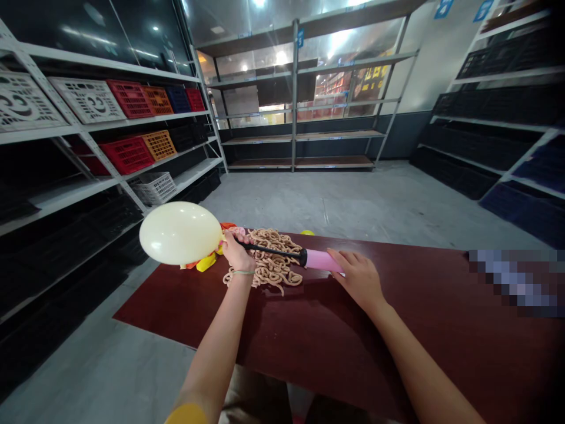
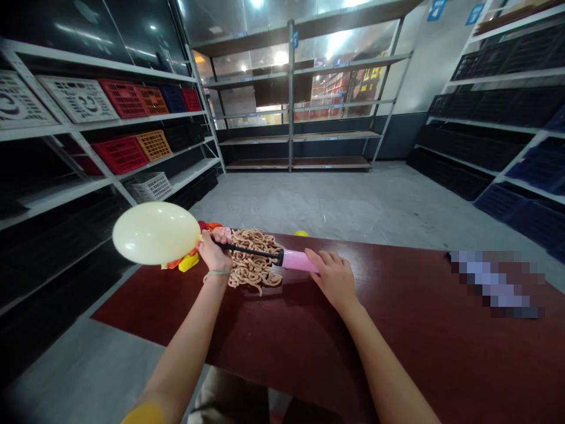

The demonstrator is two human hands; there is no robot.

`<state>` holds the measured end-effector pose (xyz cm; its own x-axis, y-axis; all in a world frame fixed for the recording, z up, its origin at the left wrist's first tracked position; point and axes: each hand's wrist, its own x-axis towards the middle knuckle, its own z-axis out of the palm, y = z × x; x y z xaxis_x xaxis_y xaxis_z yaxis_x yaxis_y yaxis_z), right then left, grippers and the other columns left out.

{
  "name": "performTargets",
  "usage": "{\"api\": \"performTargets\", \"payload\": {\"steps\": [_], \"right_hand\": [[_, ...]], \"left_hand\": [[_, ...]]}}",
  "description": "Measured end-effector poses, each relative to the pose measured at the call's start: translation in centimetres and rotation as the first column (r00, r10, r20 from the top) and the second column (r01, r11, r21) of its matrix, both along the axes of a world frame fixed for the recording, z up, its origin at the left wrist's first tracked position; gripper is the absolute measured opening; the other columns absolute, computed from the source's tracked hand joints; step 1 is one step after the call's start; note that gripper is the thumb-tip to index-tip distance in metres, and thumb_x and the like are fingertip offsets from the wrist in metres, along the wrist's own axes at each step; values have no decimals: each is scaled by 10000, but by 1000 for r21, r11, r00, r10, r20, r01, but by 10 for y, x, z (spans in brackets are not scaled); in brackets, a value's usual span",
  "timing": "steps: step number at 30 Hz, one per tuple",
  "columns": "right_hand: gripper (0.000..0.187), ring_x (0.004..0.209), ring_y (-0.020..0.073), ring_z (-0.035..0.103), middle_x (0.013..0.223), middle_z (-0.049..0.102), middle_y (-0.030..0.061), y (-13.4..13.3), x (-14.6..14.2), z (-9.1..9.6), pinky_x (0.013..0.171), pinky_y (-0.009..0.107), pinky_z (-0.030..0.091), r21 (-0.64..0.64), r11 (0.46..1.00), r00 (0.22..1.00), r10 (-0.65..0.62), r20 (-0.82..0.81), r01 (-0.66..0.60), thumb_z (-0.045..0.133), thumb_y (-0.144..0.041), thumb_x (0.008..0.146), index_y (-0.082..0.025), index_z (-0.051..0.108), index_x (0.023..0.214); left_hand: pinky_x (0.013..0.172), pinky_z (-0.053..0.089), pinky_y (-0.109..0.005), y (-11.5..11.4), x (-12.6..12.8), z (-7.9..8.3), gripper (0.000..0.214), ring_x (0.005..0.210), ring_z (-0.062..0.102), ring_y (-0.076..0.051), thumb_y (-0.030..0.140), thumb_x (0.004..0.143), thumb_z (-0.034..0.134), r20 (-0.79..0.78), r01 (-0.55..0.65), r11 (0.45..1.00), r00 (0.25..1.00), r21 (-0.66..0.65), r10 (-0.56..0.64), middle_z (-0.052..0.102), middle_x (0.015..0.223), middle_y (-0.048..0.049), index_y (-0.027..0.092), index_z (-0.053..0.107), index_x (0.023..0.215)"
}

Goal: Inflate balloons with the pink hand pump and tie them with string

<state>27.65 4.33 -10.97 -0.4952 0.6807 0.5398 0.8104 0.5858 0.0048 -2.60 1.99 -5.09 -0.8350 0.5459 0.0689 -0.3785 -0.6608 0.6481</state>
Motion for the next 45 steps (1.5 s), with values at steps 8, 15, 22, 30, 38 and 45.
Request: {"api": "performTargets", "payload": {"steps": [8,15,22,30,38,45], "right_hand": [[520,1051,251,529,1162,643,64,5,7,1,847,362,367,16,1000,1000,-5,7,5,570,-281,875,-300,488,1388],[513,1055,244,514,1174,633,54,7,11,5,838,351,367,-16,1000,1000,-4,25,5,585,-291,876,-305,490,1380],[538,962,232,544,1091,649,66,-14,-16,4,737,307,391,-77,996,999,46,-21,-47,551,-303,870,-270,473,1401],[561,937,224,598,1085,661,60,-32,-31,-6,656,288,409,-134,989,991,48,-126,-65,548,-334,859,-295,448,1409],[537,950,224,569,1093,655,48,-24,-26,0,670,294,406,-123,991,999,45,-31,-48,562,-310,865,-305,462,1392],[551,973,224,543,1099,645,40,-14,-14,0,675,292,395,-71,997,1000,21,-12,-21,593,-288,849,-316,477,1386]], "left_hand": [[453,354,-205,5,7,0,337,432,381,-54,412,832,590,-61,23,999,998,40,-21,367,556,79,201,380,672],[432,331,-209,4,8,2,346,431,376,-59,441,845,580,-49,-7,999,999,51,9,359,552,75,207,377,690],[401,288,-206,0,20,16,350,414,343,-48,420,867,573,-26,-24,999,999,32,25,329,541,75,207,368,680],[386,319,-198,0,100,3,397,377,360,-55,528,847,596,-46,203,979,978,-27,-204,362,502,82,211,400,710],[400,328,-209,0,59,7,383,381,368,-55,511,856,594,-42,132,991,990,-21,-133,361,501,88,210,402,718],[391,275,-200,-3,5,17,390,387,345,-44,430,843,623,-47,2,999,999,39,0,337,506,94,209,352,670]]}}
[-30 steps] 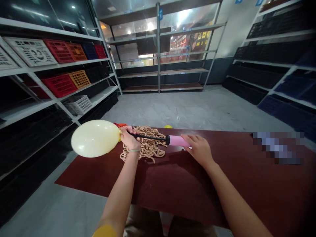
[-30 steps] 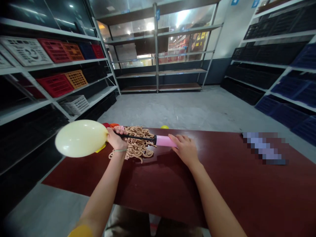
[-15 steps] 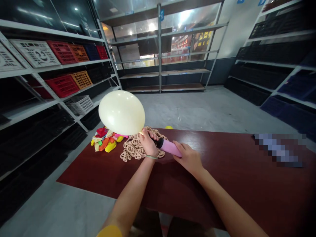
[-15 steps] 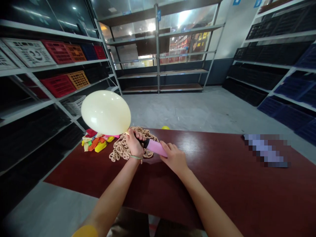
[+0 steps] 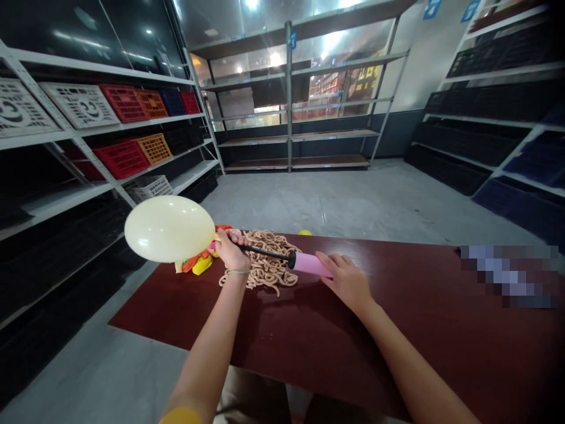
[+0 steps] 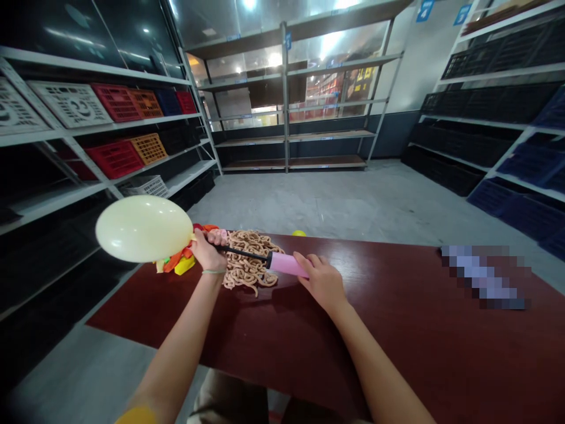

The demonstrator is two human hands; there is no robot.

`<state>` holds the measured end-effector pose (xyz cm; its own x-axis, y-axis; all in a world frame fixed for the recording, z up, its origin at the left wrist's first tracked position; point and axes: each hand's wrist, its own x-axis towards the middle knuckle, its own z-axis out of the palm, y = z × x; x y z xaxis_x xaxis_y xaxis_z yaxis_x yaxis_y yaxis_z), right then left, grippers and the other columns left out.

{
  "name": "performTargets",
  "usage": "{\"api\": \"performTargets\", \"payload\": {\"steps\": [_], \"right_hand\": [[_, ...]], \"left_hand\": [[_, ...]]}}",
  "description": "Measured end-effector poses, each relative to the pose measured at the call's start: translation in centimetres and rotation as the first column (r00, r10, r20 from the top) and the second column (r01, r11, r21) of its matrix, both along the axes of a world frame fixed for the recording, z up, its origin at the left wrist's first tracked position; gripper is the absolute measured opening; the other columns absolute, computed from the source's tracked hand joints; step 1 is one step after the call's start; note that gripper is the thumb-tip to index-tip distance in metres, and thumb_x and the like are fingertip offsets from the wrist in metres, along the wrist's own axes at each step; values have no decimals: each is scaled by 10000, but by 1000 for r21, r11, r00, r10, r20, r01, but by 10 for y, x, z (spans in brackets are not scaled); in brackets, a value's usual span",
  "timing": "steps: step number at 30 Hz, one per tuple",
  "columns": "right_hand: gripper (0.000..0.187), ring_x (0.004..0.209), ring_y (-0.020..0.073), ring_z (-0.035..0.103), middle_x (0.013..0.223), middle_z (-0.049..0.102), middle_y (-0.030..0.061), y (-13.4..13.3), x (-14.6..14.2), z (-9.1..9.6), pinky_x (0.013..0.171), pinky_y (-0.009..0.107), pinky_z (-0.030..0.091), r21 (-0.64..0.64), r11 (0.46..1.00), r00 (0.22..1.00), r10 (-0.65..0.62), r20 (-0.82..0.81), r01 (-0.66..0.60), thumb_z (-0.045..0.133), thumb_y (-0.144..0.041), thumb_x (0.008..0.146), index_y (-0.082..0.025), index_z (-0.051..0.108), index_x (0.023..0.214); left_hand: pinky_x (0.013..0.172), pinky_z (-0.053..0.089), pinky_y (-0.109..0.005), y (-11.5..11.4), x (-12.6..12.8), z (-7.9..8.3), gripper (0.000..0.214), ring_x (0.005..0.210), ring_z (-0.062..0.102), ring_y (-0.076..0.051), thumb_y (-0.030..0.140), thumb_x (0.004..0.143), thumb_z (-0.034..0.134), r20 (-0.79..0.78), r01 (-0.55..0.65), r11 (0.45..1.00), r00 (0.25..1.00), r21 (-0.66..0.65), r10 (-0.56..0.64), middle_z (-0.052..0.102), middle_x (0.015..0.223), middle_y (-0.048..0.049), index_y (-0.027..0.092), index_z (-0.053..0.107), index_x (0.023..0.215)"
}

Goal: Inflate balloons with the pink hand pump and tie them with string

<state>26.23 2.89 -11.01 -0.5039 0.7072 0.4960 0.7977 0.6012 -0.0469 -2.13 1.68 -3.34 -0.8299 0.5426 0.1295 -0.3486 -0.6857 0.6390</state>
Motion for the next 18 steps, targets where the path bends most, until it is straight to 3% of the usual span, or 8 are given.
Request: {"api": "performTargets", "payload": {"steps": [3,9,11,18], "right_hand": [[544,951,214,556,1065,649,35,-7,-10,-4,665,293,395,-4,1000,1000,23,-18,-24,579,-287,852,-305,480,1387],[570,917,200,587,1074,656,24,-23,-22,-8,626,285,395,-53,998,997,8,-82,-12,574,-325,857,-322,443,1412],[554,932,201,593,1086,657,29,-22,-20,-6,629,283,400,-52,999,997,11,-80,-15,580,-320,858,-314,459,1399],[536,943,206,588,1084,662,38,-15,-17,-2,675,289,418,-10,999,998,47,-42,-48,573,-323,873,-298,461,1397]], "left_hand": [[378,258,-196,-1,6,-1,379,377,336,-42,419,836,633,-7,-22,1000,1000,13,22,340,504,95,206,364,674],[364,285,-194,-1,77,-22,374,359,352,-54,493,861,591,54,141,987,989,-77,-137,349,477,95,210,398,712],[360,290,-192,0,90,-27,374,355,350,-53,491,847,616,86,189,979,980,-73,-182,355,470,96,206,411,719],[378,347,-197,3,71,-28,367,361,387,-61,495,830,644,9,205,978,979,-44,-205,377,472,90,200,447,735]]}}
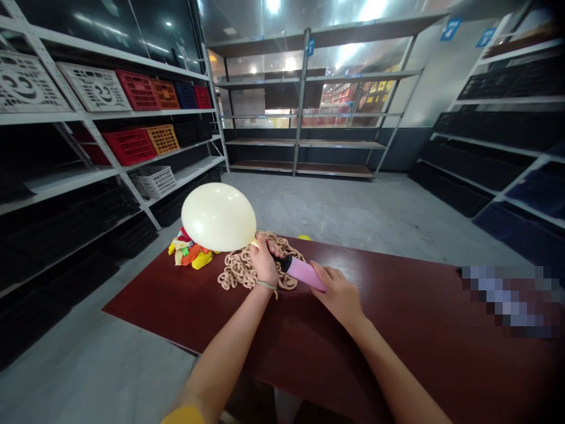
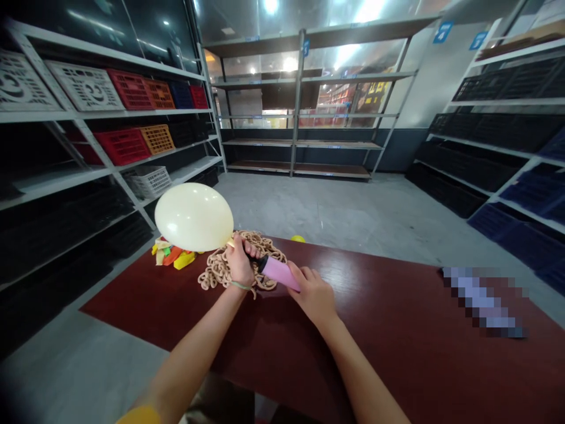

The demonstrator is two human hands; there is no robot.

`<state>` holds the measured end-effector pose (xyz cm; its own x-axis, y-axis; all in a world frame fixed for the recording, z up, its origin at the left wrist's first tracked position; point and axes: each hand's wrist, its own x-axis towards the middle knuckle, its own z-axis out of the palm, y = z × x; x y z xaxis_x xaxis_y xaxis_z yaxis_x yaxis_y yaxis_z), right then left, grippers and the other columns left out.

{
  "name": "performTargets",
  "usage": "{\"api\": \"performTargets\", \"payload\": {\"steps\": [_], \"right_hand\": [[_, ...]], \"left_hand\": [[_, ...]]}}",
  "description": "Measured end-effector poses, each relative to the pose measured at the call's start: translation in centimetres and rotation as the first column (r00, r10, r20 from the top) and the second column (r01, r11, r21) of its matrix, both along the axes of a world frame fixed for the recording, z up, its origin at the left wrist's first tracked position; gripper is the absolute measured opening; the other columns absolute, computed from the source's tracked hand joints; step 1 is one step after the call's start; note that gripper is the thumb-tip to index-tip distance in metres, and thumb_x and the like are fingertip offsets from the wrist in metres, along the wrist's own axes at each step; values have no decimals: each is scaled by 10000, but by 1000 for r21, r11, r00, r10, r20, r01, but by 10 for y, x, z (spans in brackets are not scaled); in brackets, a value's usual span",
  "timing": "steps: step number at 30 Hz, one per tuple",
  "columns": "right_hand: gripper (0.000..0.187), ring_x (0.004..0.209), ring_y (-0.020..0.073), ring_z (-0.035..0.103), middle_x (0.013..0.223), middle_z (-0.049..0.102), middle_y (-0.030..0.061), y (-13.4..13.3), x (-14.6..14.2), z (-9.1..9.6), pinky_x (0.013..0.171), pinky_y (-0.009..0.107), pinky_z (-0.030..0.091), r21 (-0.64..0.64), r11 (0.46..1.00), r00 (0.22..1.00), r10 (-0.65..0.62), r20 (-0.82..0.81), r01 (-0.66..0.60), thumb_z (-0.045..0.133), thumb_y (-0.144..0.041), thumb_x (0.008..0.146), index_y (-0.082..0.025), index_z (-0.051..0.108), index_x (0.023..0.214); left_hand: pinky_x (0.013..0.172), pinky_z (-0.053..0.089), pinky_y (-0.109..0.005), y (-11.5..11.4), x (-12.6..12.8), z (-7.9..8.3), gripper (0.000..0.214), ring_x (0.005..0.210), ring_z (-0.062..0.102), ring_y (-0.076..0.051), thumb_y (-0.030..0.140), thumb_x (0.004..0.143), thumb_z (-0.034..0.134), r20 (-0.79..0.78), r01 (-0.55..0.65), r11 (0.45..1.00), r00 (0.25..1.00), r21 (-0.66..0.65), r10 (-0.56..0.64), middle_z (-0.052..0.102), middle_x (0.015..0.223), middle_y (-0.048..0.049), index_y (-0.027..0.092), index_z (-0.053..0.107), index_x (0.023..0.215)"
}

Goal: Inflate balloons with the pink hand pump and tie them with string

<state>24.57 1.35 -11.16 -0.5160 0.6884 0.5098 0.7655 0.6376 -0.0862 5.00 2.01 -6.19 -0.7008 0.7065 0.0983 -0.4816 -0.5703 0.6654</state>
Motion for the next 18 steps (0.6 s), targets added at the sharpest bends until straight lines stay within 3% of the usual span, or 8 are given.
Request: {"api": "performTargets", "payload": {"steps": [9,15,18], "right_hand": [[503,957,208,563,1068,662,19,13,15,4,681,278,411,36,997,996,-76,41,75,593,-294,868,-314,505,1363],[505,950,205,575,1059,659,25,8,10,-2,648,279,414,-21,996,996,-85,17,86,579,-328,878,-300,488,1374],[506,939,209,583,1057,659,30,4,7,-2,635,286,420,-44,995,996,-91,1,91,585,-344,873,-294,492,1368]], "left_hand": [[430,346,-205,1,-53,21,365,413,398,-60,491,841,637,60,-43,999,997,27,42,396,518,82,195,449,742],[502,391,-223,1,-58,14,267,499,460,-82,417,843,645,205,81,983,972,167,-115,448,589,56,200,494,808],[519,403,-228,4,-56,12,242,529,485,-92,400,856,619,230,61,980,968,188,-105,463,613,46,203,488,807]]}}
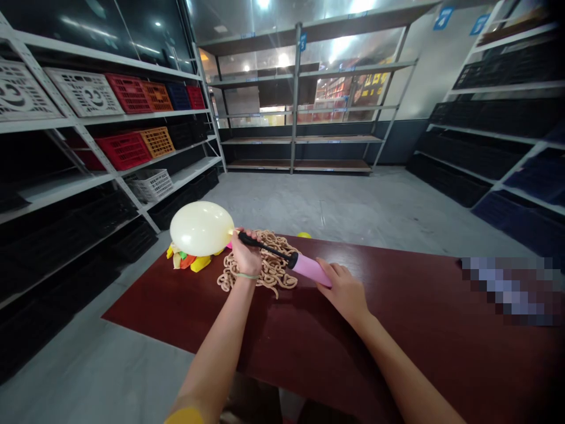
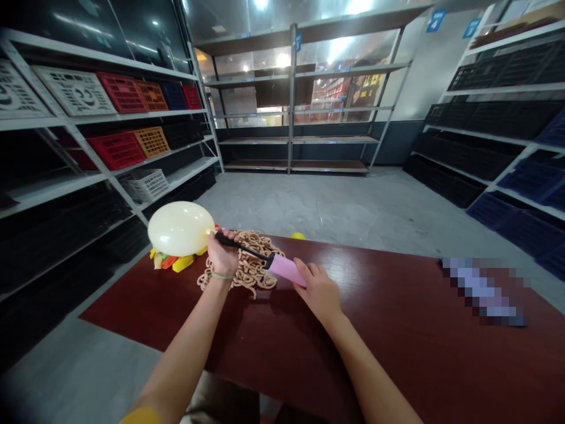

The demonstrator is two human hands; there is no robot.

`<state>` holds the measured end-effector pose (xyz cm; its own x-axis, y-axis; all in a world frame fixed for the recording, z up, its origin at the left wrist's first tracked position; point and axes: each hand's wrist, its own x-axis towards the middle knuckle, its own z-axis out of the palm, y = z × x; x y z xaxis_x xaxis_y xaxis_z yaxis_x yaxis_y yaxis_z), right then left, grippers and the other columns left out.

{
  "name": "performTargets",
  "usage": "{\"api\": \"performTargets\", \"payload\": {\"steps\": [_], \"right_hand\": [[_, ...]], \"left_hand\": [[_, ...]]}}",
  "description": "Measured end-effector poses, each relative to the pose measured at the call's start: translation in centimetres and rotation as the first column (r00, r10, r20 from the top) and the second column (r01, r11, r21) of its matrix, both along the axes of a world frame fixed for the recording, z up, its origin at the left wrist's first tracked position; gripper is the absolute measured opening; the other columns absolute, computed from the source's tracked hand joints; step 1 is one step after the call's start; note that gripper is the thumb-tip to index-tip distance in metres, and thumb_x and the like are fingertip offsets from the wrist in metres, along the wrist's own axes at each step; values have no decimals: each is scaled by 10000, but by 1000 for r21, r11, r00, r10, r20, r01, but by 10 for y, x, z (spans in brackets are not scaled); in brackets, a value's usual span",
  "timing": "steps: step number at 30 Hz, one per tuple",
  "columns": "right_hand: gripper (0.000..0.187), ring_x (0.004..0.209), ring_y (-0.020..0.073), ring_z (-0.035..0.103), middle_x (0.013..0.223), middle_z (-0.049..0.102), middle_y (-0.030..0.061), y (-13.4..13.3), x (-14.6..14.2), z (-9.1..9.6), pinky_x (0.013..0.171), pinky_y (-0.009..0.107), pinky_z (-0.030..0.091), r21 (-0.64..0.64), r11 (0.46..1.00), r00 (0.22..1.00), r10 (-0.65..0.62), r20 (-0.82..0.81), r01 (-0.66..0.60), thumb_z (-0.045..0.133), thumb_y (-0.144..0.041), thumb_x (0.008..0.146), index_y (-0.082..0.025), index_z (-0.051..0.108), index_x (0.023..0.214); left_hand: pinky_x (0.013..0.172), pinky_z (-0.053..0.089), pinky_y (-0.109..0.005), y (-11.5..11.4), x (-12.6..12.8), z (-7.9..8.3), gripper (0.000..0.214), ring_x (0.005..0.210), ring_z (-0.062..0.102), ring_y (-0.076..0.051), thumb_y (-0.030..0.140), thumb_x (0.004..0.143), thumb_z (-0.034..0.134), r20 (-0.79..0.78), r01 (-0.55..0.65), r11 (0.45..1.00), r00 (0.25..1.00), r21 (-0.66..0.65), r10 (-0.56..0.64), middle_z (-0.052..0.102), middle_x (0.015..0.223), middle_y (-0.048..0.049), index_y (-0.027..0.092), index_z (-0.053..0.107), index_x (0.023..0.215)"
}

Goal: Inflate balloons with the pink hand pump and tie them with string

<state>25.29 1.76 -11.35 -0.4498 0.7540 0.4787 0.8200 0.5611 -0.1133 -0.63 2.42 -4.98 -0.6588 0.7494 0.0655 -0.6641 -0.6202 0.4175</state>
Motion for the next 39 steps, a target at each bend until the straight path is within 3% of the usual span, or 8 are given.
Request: {"api": "performTargets", "payload": {"steps": [4,9,12,19,25,29,34,39], "right_hand": [[512,926,208,597,1056,661,34,-6,-9,0,624,290,430,-4,1000,999,21,-48,-21,585,-335,863,-290,497,1365],[505,912,203,628,1084,664,34,-13,-20,-4,638,292,449,-42,999,985,-5,-174,-2,576,-359,865,-283,493,1357],[499,921,212,634,1092,665,40,-13,-18,-4,644,295,449,-40,999,986,-4,-165,-3,567,-349,870,-274,483,1356],[517,945,217,599,1069,663,44,-5,-10,-1,642,287,424,-1,999,999,51,-3,-51,570,-348,882,-292,462,1384],[524,946,217,570,1065,658,32,5,2,0,615,282,402,9,999,997,35,70,-36,585,-333,869,-316,467,1380],[507,944,218,569,1062,656,42,6,2,-1,629,285,405,33,998,997,50,55,-52,566,-334,880,-297,474,1377],[472,906,206,603,1028,667,46,-5,-9,-5,629,274,397,48,997,997,67,-27,-66,554,-349,887,-270,501,1349],[471,863,201,634,1059,677,53,-15,-16,-6,617,278,404,47,998,993,55,-103,-50,547,-395,895,-260,503,1344]], "left_hand": [[493,385,-213,2,21,5,239,514,462,-77,407,871,607,-57,-105,993,993,-62,101,448,640,51,202,490,834],[472,383,-197,1,73,4,295,515,468,-67,477,863,610,-193,-2,995,981,-103,-18,478,683,36,201,507,871],[450,372,-194,3,86,2,296,490,455,-63,470,865,600,-184,6,992,982,-129,-30,469,662,40,202,479,823],[387,287,-196,7,37,9,229,406,382,-59,338,875,508,-186,-206,949,969,-237,164,386,555,73,211,391,725],[385,246,-204,7,-19,21,220,404,334,-45,274,810,521,-177,-306,930,946,-203,273,342,561,80,209,351,686],[384,245,-203,5,-32,30,234,399,321,-41,290,805,536,-185,-338,924,934,-179,306,337,567,80,208,355,683],[371,247,-188,1,3,35,286,392,322,-38,349,846,550,-186,-301,932,946,-200,266,337,553,82,207,357,689],[368,291,-177,-1,65,15,317,390,362,-48,425,861,570,-266,-121,969,962,-214,62,387,548,74,208,390,715]]}}
